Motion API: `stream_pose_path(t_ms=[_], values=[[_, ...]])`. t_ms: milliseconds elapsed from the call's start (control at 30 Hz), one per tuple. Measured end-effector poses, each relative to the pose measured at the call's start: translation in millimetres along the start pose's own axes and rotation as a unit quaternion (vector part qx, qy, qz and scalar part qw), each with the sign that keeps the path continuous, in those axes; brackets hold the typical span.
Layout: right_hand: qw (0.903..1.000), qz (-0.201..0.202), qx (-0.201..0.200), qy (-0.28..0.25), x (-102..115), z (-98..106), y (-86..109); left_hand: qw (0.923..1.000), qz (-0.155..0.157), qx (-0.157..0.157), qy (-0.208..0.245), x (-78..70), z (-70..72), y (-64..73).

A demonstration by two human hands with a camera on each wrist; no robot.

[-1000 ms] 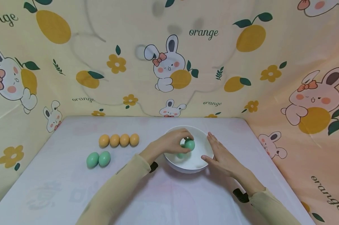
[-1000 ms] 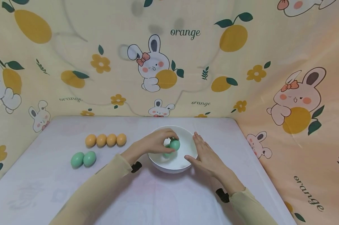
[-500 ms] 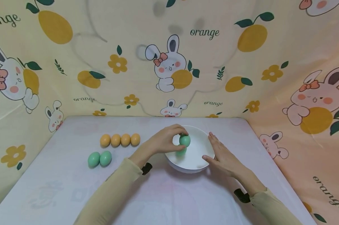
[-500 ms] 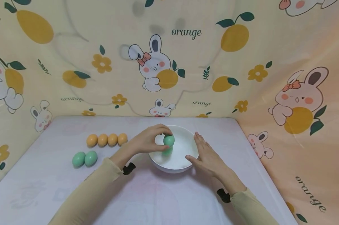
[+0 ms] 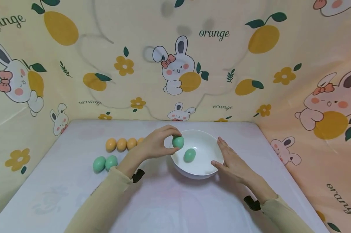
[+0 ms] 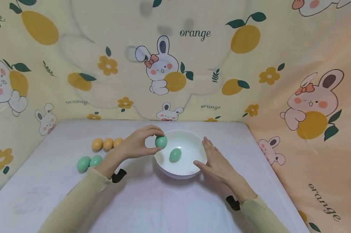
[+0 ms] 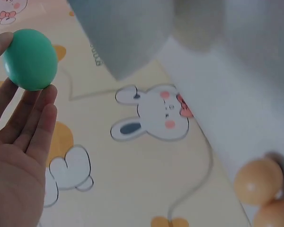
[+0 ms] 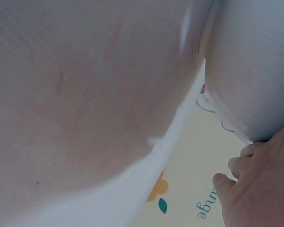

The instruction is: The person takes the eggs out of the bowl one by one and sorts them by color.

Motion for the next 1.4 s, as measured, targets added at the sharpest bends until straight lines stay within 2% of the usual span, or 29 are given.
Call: stream_pose_path(t_ms=[167, 500, 600, 767, 967, 1133, 1400], values=[[1.0000, -0.005, 0.001, 0.003, 0, 0, -0.5, 0.9998, -0.007, -0.020, -0.003, 3.3, 10.7, 17.8], [1.0000, 0.000, -0.002, 0.004, 0, 0, 0.1, 0.9993, 0.024, -0.021, -0.021, 12.2, 23.9, 48.8], [1.0000, 0.001, -0.001, 0.002, 0, 0, 0.8, 0.9989, 0.035, -0.014, -0.027, 15.6, 27.2, 58.6], [1.0000, 0.001, 0.000, 0.002, 0, 1, 1.2, 0.9971, 0.069, 0.005, -0.033, 21.8, 33.1, 75.6], [1.0000, -0.005, 0.004, 0.002, -1, 0, 0.9, 0.9942, 0.082, 0.019, -0.066, 28.3, 37.1, 96.0], [1.0000, -0.005, 0.004, 0.002, -1, -1, 0.8, 0.9901, 0.110, 0.041, -0.077, 36.6, 38.1, 113.2], [1.0000, -0.003, 0.004, 0.001, 0, -1, 0.0, 0.9841, 0.121, 0.069, -0.110, 48.6, 35.9, 139.4]])
Point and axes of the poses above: each hand's wrist, its own y-axis away from the middle knuckle, its own z-axis out of the back of the hand, x = y × z, the point moved 7 cm from there along -y, towards the middle knuckle, and after that the axes turned 13 degrees about x, right-handed, at the moved point
